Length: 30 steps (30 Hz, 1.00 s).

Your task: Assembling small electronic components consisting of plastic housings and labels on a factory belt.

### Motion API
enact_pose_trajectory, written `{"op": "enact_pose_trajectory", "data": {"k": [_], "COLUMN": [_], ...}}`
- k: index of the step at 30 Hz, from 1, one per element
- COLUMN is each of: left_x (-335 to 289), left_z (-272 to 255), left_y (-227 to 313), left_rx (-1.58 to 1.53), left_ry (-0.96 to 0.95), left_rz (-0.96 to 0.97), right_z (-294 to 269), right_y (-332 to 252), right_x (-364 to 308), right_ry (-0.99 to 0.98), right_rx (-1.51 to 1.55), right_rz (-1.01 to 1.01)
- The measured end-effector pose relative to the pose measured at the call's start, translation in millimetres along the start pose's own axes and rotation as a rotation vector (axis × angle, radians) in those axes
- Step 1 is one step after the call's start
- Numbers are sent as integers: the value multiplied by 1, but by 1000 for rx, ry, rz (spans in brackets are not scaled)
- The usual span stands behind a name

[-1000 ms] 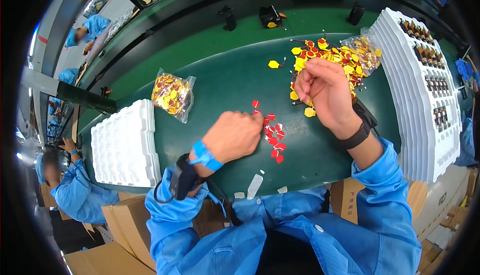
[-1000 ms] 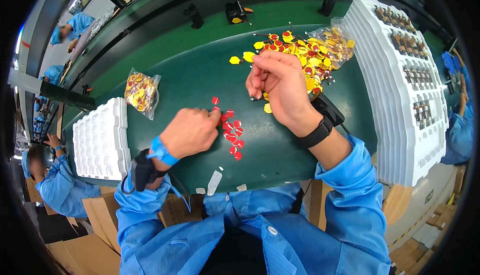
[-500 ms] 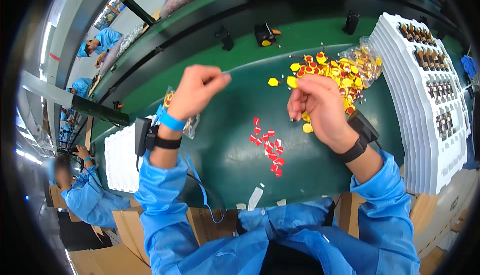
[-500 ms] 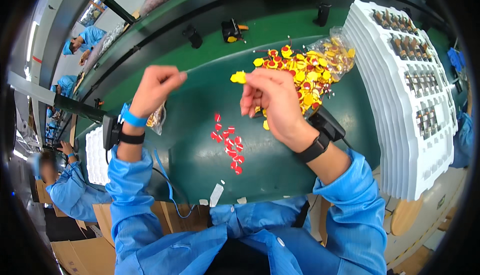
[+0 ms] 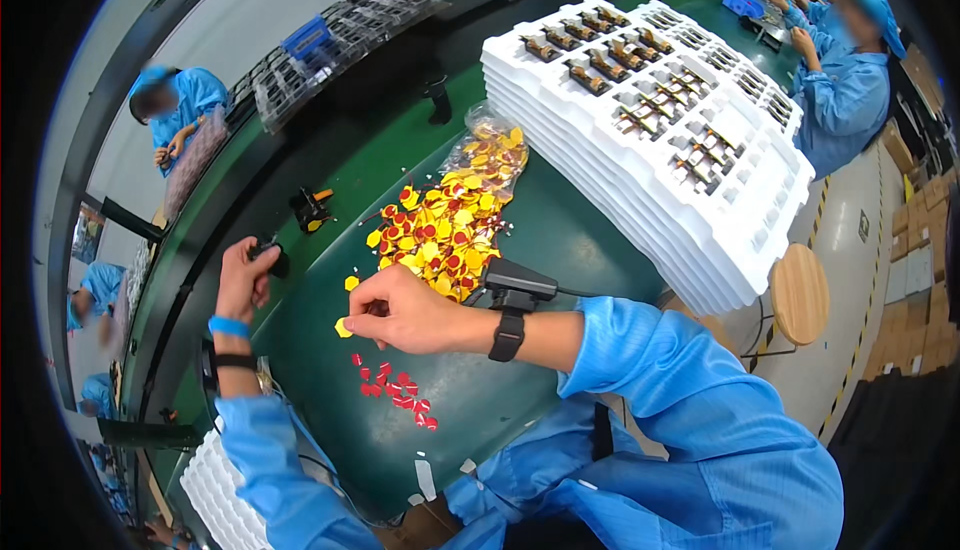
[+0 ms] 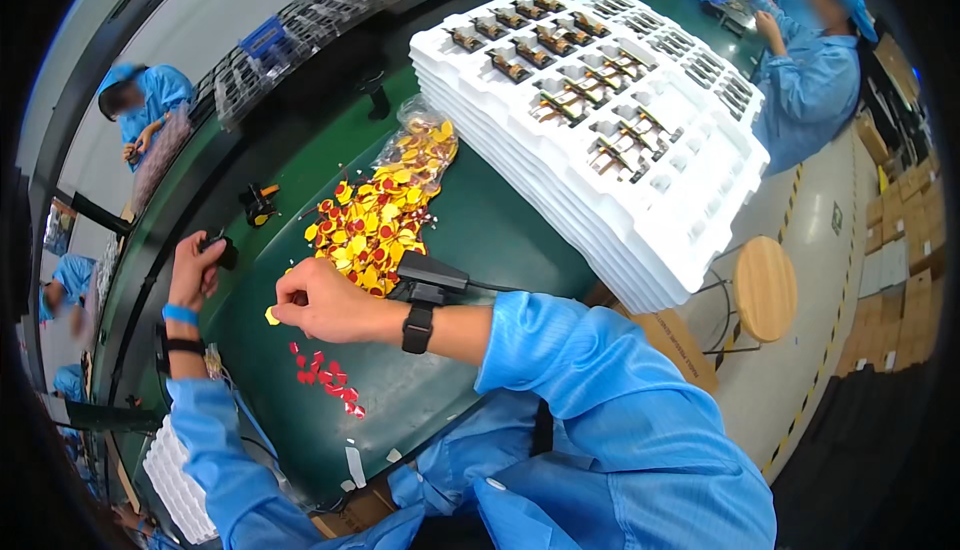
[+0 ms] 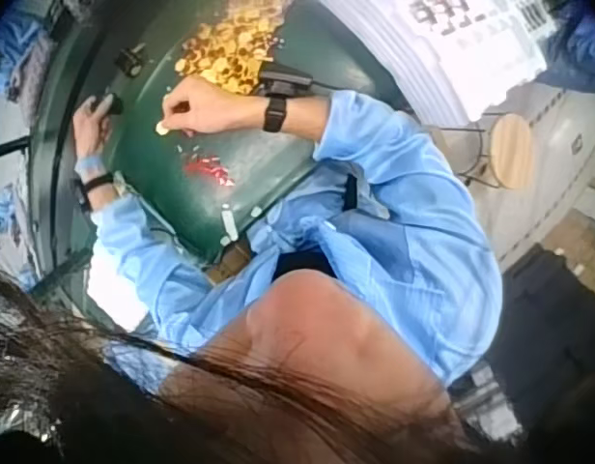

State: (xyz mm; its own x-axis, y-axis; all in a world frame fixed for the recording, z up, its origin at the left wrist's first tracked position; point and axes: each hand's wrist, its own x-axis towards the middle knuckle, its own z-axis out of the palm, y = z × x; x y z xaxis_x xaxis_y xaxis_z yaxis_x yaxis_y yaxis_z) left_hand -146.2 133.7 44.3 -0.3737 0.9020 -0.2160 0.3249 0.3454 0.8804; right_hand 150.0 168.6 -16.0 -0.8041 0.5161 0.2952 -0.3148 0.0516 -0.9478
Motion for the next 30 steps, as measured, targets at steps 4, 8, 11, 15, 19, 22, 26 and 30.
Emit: {"op": "enact_pose_trajectory", "data": {"k": [4,8,11,15,19,22,26,30], "left_x": [-103,-159,-160,-172,-177,-179,-182,-183], "left_z": [61,103,116,114,109,107,105,103], "left_y": [12,8,-19,-26,-25,-23,-21,-19], "left_rx": [-242,-357,-222,-179,-64,-26,-59,-79], "left_ry": [81,-80,-46,-107,-81,-76,-108,-160], "left_rz": [91,43,242,134,258,313,307,311], "right_z": [2,-6,1,10,20,24,26,25], "right_y": [-13,-32,-35,-26,-22,-22,-22,-26], "right_x": [-4,-16,-18,-16,-15,-18,-20,-22], "right_ry": [43,-21,-123,-264,-299,-248,-226,-193], "right_rx": [126,53,-78,-444,-487,-485,-506,-500], "right_rz": [14,80,35,-151,-157,-151,-155,-166]}}
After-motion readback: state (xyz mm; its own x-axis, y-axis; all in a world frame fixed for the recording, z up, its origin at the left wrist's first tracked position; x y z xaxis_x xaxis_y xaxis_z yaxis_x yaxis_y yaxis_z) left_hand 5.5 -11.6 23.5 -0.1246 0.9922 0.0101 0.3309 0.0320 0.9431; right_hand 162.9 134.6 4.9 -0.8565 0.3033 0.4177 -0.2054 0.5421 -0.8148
